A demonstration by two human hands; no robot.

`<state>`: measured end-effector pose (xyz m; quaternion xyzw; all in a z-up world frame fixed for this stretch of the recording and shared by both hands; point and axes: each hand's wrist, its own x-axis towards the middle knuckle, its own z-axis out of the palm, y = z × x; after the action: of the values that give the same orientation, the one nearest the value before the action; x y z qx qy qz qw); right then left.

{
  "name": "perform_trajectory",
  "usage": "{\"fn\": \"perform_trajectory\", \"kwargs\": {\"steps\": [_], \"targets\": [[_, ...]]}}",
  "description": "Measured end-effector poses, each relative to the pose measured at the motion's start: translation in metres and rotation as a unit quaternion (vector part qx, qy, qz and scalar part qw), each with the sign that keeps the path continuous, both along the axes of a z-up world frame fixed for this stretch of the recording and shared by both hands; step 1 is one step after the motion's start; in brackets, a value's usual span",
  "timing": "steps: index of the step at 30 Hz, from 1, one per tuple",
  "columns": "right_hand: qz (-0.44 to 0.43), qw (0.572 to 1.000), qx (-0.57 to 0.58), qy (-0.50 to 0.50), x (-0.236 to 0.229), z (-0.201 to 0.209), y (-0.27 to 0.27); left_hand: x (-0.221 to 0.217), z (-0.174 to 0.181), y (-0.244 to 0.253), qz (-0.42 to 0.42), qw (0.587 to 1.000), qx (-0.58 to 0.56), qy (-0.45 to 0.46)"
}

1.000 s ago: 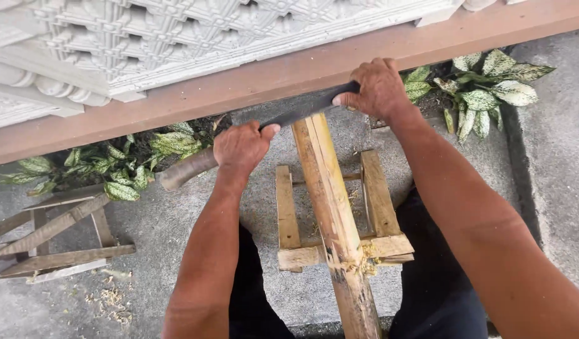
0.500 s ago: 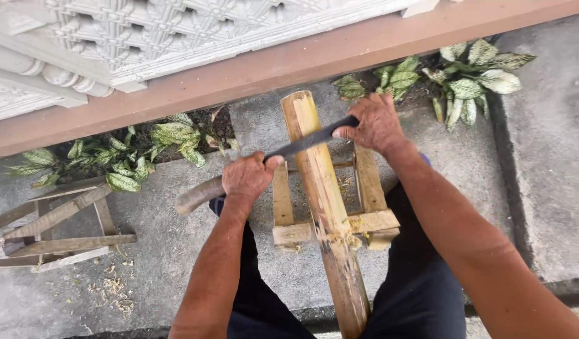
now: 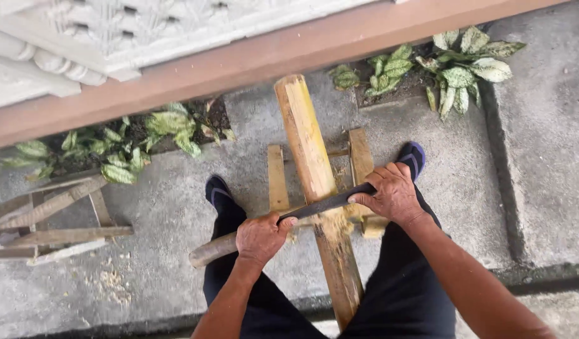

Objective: Scraping the outer skin of a bamboo pole with a machete while seated.

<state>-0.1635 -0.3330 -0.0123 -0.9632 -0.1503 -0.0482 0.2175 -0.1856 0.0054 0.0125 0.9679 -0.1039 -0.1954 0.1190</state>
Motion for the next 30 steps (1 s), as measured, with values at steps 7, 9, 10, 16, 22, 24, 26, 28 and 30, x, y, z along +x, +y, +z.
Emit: {"fn": "perform_trajectory", "kwargs": {"steps": [7, 9, 10, 16, 22, 24, 26, 28, 30], "targets": [[-0.016, 0.985, -0.148, 0.089, 0.189, -0.025, 0.009, 0.188, 0.028, -0.008, 0.045, 0.982, 0.087, 0.161], [-0.004, 0.975, -0.204, 0.090, 0.245, -0.033, 0.013, 0.236, 0.019, -0.004, 0.041, 0.986, 0.114, 0.113], [-0.003, 0.974, -0.205, 0.093, 0.259, -0.034, 0.014, 0.249, 0.005, 0.001, 0.041, 0.986, 0.114, 0.116], [-0.008, 0.992, -0.117, -0.046, 0.260, -0.019, 0.021, 0.247, -0.041, 0.023, 0.007, 0.990, 0.073, -0.118], [-0.020, 0.984, -0.148, 0.094, 0.250, -0.019, 0.023, 0.241, -0.032, 0.021, 0.000, 0.994, 0.024, -0.108], [-0.010, 0.989, -0.145, 0.021, 0.291, -0.035, 0.022, 0.270, -0.019, 0.015, 0.050, 0.996, 0.066, 0.021], [-0.001, 0.987, -0.153, 0.044, 0.278, -0.022, 0.028, 0.257, -0.015, 0.017, 0.045, 0.998, 0.051, -0.009], [0.004, 0.985, -0.169, 0.043, 0.273, -0.011, 0.028, 0.257, -0.013, 0.017, 0.041, 0.997, 0.028, -0.063], [-0.017, 0.978, -0.173, 0.119, 0.248, -0.016, 0.029, 0.246, -0.013, 0.020, 0.042, 0.997, 0.053, 0.028]]}}
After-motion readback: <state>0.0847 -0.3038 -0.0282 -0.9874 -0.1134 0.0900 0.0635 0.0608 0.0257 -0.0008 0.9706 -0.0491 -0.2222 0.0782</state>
